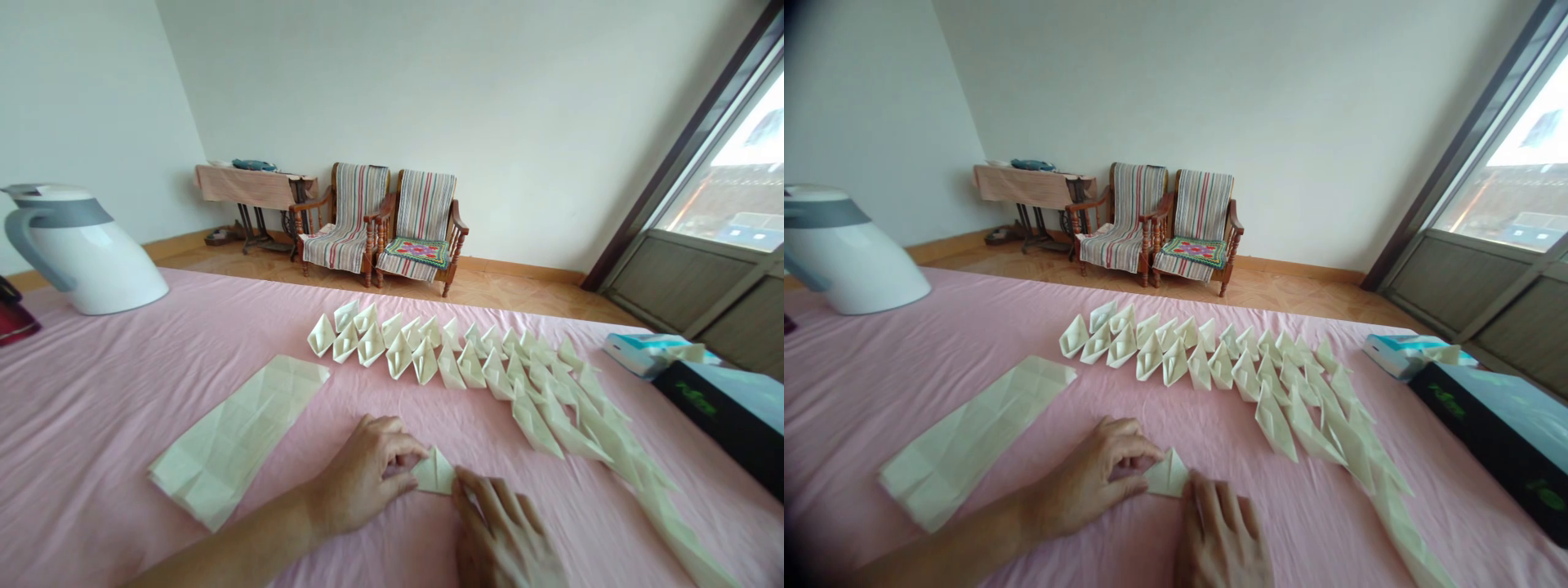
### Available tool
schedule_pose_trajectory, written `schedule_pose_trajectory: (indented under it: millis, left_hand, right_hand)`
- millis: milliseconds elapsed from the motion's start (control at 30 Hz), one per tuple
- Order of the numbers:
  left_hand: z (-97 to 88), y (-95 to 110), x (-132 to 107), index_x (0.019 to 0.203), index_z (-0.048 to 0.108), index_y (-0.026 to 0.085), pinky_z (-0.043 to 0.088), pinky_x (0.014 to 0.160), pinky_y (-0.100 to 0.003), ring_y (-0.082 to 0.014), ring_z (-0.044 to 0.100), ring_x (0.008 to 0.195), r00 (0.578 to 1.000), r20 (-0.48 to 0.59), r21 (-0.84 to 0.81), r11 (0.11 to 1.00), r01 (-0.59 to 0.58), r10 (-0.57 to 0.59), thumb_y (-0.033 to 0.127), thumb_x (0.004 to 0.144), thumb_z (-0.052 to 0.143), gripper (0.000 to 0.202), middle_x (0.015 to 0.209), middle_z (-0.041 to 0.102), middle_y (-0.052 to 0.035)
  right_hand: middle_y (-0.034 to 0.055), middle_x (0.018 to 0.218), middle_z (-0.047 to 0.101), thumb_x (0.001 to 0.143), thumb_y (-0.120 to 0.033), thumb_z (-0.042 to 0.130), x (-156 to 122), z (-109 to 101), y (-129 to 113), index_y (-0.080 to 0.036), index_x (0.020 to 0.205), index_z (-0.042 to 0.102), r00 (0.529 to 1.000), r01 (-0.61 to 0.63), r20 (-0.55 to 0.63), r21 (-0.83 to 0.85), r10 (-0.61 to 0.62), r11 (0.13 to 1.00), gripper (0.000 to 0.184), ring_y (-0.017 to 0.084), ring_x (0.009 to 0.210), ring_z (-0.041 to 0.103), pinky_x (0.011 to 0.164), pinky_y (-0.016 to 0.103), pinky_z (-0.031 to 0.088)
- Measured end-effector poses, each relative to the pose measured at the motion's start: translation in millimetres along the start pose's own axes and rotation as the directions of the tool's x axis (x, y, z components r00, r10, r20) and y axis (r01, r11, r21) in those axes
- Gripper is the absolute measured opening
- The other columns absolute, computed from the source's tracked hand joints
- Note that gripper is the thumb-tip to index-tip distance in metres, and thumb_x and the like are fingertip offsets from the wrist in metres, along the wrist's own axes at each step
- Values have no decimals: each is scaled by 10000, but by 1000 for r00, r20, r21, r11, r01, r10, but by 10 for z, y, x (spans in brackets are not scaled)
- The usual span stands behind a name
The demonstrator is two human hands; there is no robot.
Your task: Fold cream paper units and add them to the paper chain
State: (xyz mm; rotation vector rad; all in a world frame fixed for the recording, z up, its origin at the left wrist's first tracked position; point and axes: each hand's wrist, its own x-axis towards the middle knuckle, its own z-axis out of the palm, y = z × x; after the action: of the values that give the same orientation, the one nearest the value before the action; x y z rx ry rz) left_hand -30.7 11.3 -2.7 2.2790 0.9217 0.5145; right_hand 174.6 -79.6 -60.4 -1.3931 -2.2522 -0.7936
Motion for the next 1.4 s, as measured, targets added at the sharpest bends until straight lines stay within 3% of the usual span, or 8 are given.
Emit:
schedule_pose_trajectory:
  millis: [267, 433, 600, 733, 967, 1133, 1200, 1400]
  left_hand:
    - [-23, 0, -10, 986, 714, 243, 381, 784, -281, -169, 564, 815, 1000, 16, 9, 1000, -18, 18, 198, 775, 759, 221, 813, 594, 10]
    - [-33, -10, -13, 1040, 675, 229, 394, 768, -286, -188, 554, 840, 1000, 6, 1, 1000, 2, -2, 282, 606, 887, 486, 882, 600, 8]
    - [-36, -4, -22, 930, 685, 221, 390, 806, -287, -183, 553, 875, 1000, 13, 14, 1000, -22, 21, 185, 704, 794, 253, 906, 602, 0]
    - [-35, 14, -20, 819, 648, 194, 383, 794, -280, -172, 543, 848, 1000, 11, 9, 1000, -5, 4, 155, 709, 779, 176, 866, 587, 9]
    - [-20, 43, -45, 782, 542, 181, 356, 830, -290, -166, 529, 885, 988, -5, 25, 988, -151, 151, 57, 833, 614, 153, 880, 596, 4]
    - [20, 40, -67, 816, 534, 187, 371, 797, -286, -168, 534, 835, 987, -71, -11, 989, -148, 147, 20, 810, 590, 176, 833, 603, 3]
    - [39, 32, -63, 906, 565, 188, 392, 783, -269, -165, 546, 840, 990, -117, -81, 993, -89, 79, 9, 769, 628, 235, 863, 605, -1]
    - [82, 17, -33, 768, 683, 159, 411, 654, -222, -134, 562, 714, 994, -79, -234, 967, -98, 81, 213, 875, 641, 127, 759, 575, -15]
  right_hand:
    - [76, 789, 690, 768, -157, 469, 136, -126, 21, -179, 878, 596, 988, -124, -89, -5, 123, 992, 170, 218, 636, 609, 613, 359, 399]
    - [103, 897, 668, 842, -175, 433, 225, -154, -9, -164, 936, 566, 960, -209, -163, 130, 229, 969, 163, 220, 747, 620, 682, 341, 426]
    - [42, 910, 655, 872, -138, 450, 198, -108, -5, -224, 995, 566, 974, -212, -13, 312, 227, 926, 190, 193, 752, 610, 684, 308, 440]
    - [42, 834, 644, 920, -196, 430, 149, 33, -53, -234, 952, 562, 929, -349, 36, 419, 369, 838, 141, 202, 734, 614, 660, 307, 455]
    - [86, 980, 678, 867, -296, 518, 129, 163, -116, -182, 1307, 439, 868, -400, -15, 572, 496, 716, 462, 236, 837, 657, 740, 365, 504]
    - [3, 771, 646, 848, -211, 519, 168, 55, -62, -248, 890, 602, 887, -424, 146, 635, 438, 646, 100, 185, 701, 602, 624, 278, 453]
    - [-8, 710, 621, 889, -237, 508, 195, 19, -51, -250, 760, 587, 882, -434, 166, 652, 442, 622, 152, 174, 671, 579, 605, 263, 429]
    - [-2, 733, 645, 905, -287, 533, 258, 6, -71, -249, 787, 630, 883, -424, 163, 681, 441, 597, 157, 172, 694, 590, 645, 274, 424]
